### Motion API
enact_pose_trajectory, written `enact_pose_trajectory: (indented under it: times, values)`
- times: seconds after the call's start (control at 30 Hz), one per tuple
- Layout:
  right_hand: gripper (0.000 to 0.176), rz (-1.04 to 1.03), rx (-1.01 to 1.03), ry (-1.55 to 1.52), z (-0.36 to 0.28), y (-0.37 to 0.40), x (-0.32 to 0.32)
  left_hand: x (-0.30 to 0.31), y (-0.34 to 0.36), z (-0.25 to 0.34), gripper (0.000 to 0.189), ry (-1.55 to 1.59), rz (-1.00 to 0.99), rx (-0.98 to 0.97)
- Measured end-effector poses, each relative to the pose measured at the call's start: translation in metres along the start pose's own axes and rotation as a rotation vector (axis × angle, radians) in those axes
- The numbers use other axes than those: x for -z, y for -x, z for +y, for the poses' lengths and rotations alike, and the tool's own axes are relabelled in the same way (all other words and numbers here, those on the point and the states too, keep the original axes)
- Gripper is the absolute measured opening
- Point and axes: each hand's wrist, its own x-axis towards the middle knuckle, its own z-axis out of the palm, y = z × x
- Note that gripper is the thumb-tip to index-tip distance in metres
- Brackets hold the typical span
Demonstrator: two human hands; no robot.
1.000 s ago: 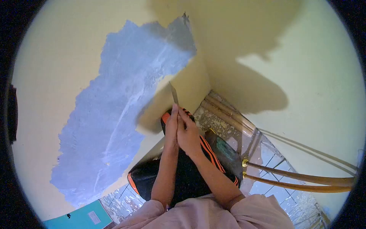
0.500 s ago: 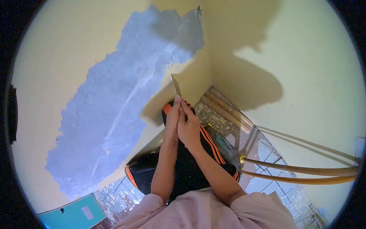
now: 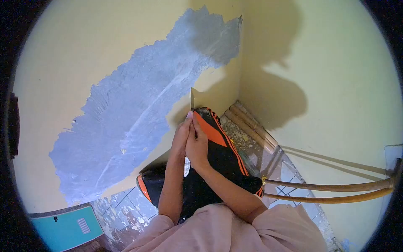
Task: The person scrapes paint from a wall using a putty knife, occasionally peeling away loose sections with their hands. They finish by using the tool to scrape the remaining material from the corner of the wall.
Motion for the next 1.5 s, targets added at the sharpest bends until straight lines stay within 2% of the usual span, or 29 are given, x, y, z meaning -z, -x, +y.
enact_pose_trajectory:
  times: [0.17,0.27,0.33,0.4,0.43,0.47,0.5,0.57,0.63,0.67,0.7,0.77,0.8,0.87,0.9,0.97,1.03,1.07,1.13,1.2,1.23,1.27,1.3,1.37,1.43,1.47,1.5]
  values:
    - [0.038,0.033,0.02,0.039,-0.001,0.0,-0.008,0.009,-0.015,-0.007,0.045,-0.004,0.003,0.025]
    - [0.037,0.024,0.192,0.108,0.008,0.001,-0.009,0.021,-0.01,-0.023,0.045,0.085,-0.077,0.011]
    - [0.038,-0.005,0.166,0.121,0.004,0.01,-0.001,0.011,0.002,-0.012,0.043,0.087,-0.103,-0.051]
    - [0.038,-0.049,0.125,0.173,0.007,0.024,0.012,0.006,0.029,-0.011,0.042,0.046,-0.026,0.064]
    - [0.038,-0.069,0.115,0.183,0.003,0.042,0.02,0.006,0.044,-0.02,0.041,0.053,-0.024,0.055]
    - [0.038,-0.089,0.105,0.189,0.0,0.06,0.028,0.005,0.06,-0.03,0.041,0.057,-0.02,0.046]
    - [0.038,-0.094,0.079,0.188,0.005,0.077,0.037,0.003,0.077,-0.04,0.041,-0.038,0.031,-0.049]
    - [0.038,-0.098,0.052,0.177,0.011,0.09,0.044,0.01,0.094,-0.066,0.04,0.014,0.01,0.119]
    - [0.039,-0.116,0.03,0.159,0.014,0.089,0.043,0.003,0.09,-0.051,0.04,-0.028,0.116,0.077]
    - [0.039,-0.107,0.12,0.162,0.013,0.072,0.036,0.006,0.068,-0.05,0.041,-0.088,0.075,-0.026]
    - [0.039,-0.106,0.121,0.158,0.008,0.046,0.023,0.01,0.039,-0.042,0.043,-0.147,0.033,-0.129]
    - [0.038,-0.051,0.082,0.044,0.002,0.006,0.002,0.011,-0.004,-0.007,0.046,0.085,-0.063,0.065]
    - [0.038,-0.052,0.081,0.049,-0.003,0.005,0.002,0.009,-0.004,-0.006,0.046,0.09,-0.063,0.066]
    - [0.038,-0.028,-0.096,-0.101,-0.015,0.01,0.005,0.006,0.002,-0.008,0.041,-0.047,-0.039,0.068]
    - [0.038,-0.032,-0.096,-0.104,-0.014,0.015,0.008,0.005,0.007,-0.014,0.041,-0.047,-0.033,0.035]
    - [0.038,-0.032,-0.056,0.076,-0.008,0.035,0.02,0.002,0.024,-0.027,0.041,-0.051,-0.031,-0.003]
    - [0.038,-0.036,-0.031,0.074,0.002,0.043,0.022,-0.001,0.042,-0.029,0.045,0.112,0.038,0.09]
    - [0.039,-0.045,-0.006,0.074,0.006,0.045,0.02,0.0,0.043,-0.025,0.045,0.078,0.086,0.139]
    - [0.039,-0.005,0.056,0.098,0.005,0.011,0.001,0.012,-0.002,-0.03,0.046,-0.07,0.064,-0.042]
    - [0.039,0.025,0.112,0.139,0.004,-0.003,-0.002,0.011,-0.019,0.0,0.049,0.024,-0.149,0.03]
    - [0.039,0.011,0.034,0.043,0.002,-0.007,-0.001,0.006,-0.013,0.004,0.049,0.035,-0.146,0.029]
    - [0.039,0.002,-0.047,-0.062,0.0,-0.009,-0.001,0.0,-0.004,0.007,0.051,-0.073,-0.084,0.035]
    - [0.039,-0.001,-0.044,-0.065,-0.002,-0.003,0.003,-0.006,0.003,0.01,0.052,-0.181,-0.023,0.035]
    - [0.039,-0.023,0.044,0.101,-0.01,0.017,0.018,-0.01,0.01,-0.001,0.054,-0.144,-0.017,0.033]
    - [0.038,-0.011,0.006,0.025,-0.012,0.011,0.014,-0.008,-0.002,-0.021,0.052,-0.21,0.113,-0.137]
    - [0.038,-0.032,0.034,0.068,-0.007,0.001,0.009,0.001,-0.018,-0.018,0.051,-0.081,0.043,0.027]
    - [0.038,-0.055,0.056,0.111,-0.002,-0.002,0.008,0.001,-0.011,-0.017,0.051,-0.082,0.04,0.042]
